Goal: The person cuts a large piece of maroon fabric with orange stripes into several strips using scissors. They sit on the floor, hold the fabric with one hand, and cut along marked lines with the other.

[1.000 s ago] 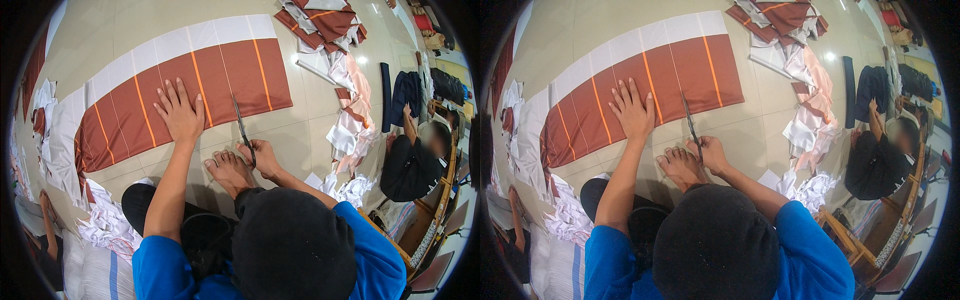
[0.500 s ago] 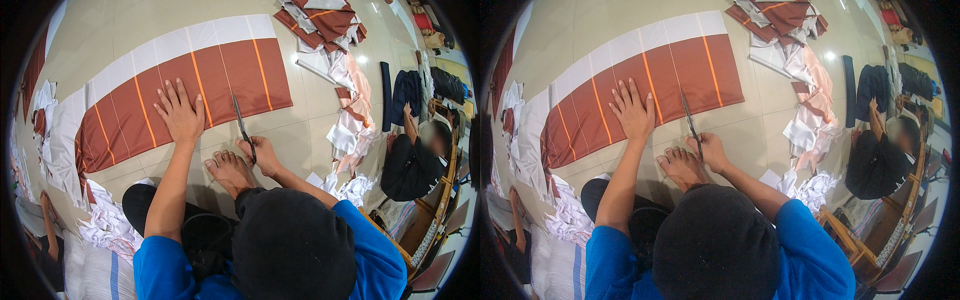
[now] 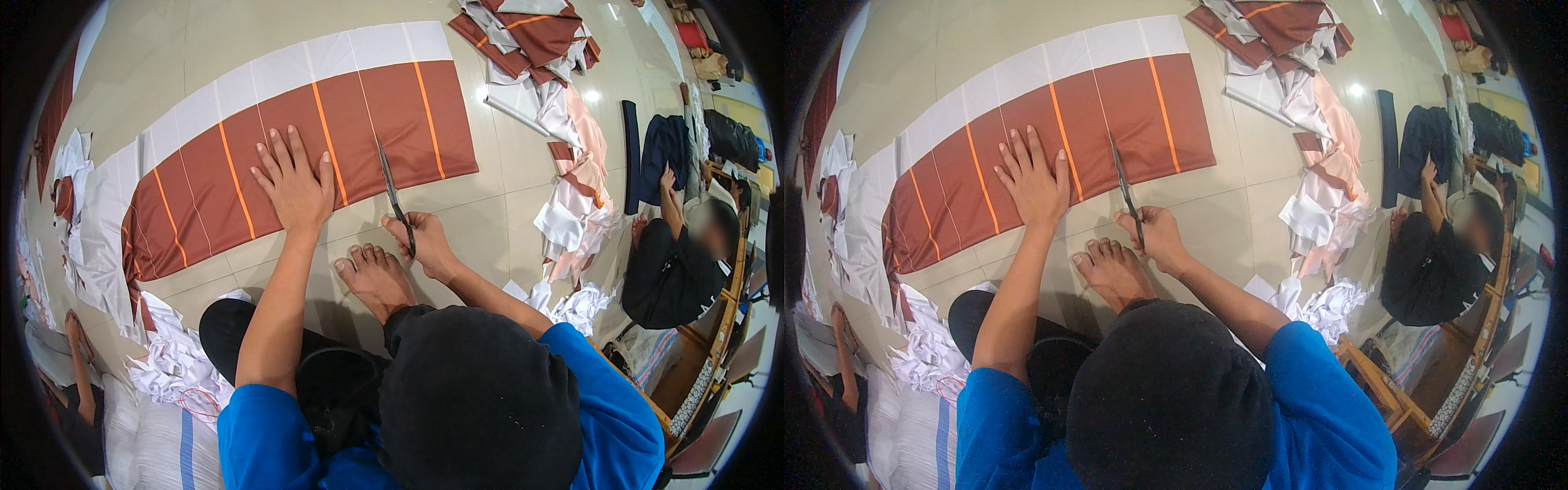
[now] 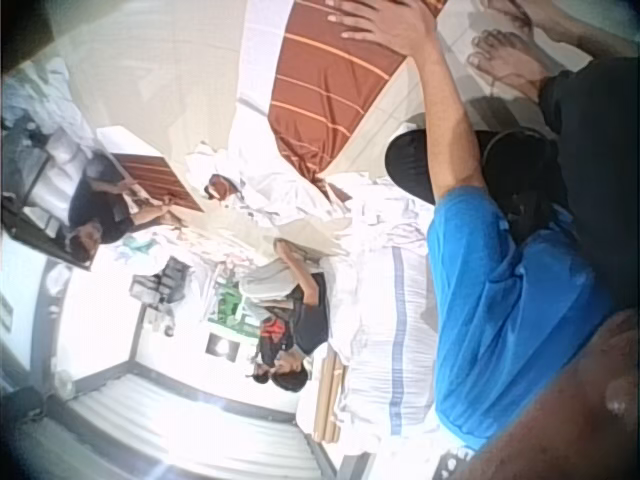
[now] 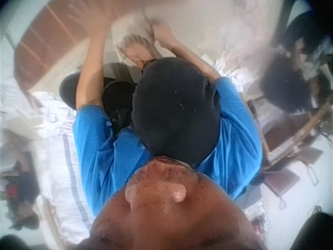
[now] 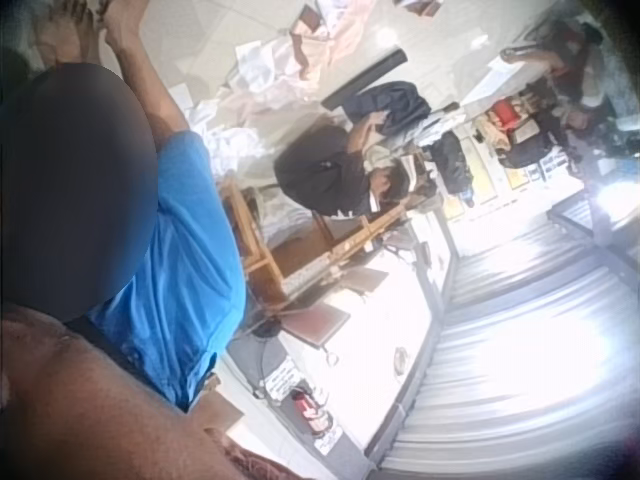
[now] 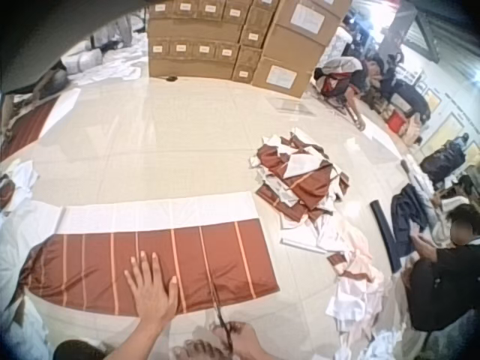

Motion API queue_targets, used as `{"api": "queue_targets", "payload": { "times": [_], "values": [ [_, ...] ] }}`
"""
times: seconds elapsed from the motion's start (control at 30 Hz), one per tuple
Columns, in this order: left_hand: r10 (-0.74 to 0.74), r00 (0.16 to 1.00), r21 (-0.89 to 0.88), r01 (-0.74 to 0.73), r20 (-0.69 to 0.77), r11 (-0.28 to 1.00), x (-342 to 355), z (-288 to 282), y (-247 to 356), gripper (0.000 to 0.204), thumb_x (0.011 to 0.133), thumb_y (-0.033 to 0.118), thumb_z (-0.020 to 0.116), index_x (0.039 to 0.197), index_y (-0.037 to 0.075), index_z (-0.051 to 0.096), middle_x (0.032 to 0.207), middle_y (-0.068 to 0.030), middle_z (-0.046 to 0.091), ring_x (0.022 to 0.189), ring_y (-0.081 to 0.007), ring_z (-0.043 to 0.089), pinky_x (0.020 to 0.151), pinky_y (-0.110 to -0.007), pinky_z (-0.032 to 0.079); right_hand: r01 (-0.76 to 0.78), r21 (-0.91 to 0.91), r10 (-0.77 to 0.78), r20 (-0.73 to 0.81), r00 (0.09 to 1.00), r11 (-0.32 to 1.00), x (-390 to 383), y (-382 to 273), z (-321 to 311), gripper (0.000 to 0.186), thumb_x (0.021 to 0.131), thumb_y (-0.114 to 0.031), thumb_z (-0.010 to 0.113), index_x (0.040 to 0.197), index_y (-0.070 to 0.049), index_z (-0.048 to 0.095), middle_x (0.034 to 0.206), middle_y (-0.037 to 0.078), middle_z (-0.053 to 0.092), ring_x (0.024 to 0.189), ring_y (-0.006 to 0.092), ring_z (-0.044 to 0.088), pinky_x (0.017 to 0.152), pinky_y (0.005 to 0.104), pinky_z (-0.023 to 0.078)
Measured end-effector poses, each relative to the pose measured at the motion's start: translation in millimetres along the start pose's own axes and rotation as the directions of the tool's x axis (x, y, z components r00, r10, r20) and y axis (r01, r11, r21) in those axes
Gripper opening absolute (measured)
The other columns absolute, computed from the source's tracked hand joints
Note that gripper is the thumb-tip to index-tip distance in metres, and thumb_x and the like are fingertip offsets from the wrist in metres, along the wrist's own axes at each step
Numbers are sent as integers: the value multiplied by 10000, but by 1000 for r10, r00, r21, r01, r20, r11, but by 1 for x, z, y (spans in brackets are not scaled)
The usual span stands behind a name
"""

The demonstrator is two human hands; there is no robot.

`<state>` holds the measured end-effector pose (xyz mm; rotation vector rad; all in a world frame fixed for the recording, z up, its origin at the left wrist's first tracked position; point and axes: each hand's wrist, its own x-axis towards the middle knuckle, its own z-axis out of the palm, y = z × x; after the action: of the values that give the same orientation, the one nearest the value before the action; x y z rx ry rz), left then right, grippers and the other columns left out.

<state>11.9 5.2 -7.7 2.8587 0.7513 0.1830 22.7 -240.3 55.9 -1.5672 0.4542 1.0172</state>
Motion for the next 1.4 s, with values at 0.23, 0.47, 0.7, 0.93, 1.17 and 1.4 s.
{"api": "queue_targets", "payload": {
  "times": [0.23,0.47,0.7,0.93,1.17,1.4],
  "values": [
    [-5,1000,-4,5,12,1000,0,0,1,826,1158,581,427,1812,111,242,1876,-216,184,1724,-493,120,1353,-725,87,1,30,-1,8,1000,1000,-1,2,0,407,966,-343,895,817,-94,610,645,-11,575,503,76,502,451,274,375],
    [-4,1000,-1,4,8,1000,0,-1,1,825,1159,582,423,1811,109,244,1876,-217,182,1722,-494,124,1352,-724,88,31,9,-31,12,999,999,2,9,-2,412,973,-338,888,806,-90,604,639,-5,578,502,85,516,448,281,387],
    [-1,1000,-10,1,0,1000,0,-1,0,823,1158,578,436,1811,113,247,1875,-213,190,1720,-496,131,1352,-722,87,32,-7,-32,-9,999,999,6,-2,0,445,939,-376,904,795,-96,589,642,7,580,506,92,522,453,288,397],
    [-3,1000,-3,3,0,1000,0,0,0,822,1156,578,443,1808,113,257,1875,-213,192,1718,-499,140,1353,-720,89,29,31,-29,-2,1000,999,16,-8,3,430,932,-361,906,793,-115,582,643,1,580,502,90,516,457,280,396],
    [-1,1000,-10,1,4,1000,0,-1,0,821,1156,573,447,1806,107,261,1872,-221,194,1714,-509,141,1350,-725,91,32,19,-32,-14,999,999,19,-5,4,430,932,-361,917,792,-112,596,634,0,584,502,85,528,448,276,402],
    [-5,1000,4,5,14,1000,0,-1,1,825,1156,578,439,1810,111,249,1876,-216,184,1719,-500,132,1355,-718,86,44,24,-44,14,999,999,20,-4,2,429,945,-352,912,793,-101,598,633,1,584,501,86,527,448,278,403]
  ]
}}
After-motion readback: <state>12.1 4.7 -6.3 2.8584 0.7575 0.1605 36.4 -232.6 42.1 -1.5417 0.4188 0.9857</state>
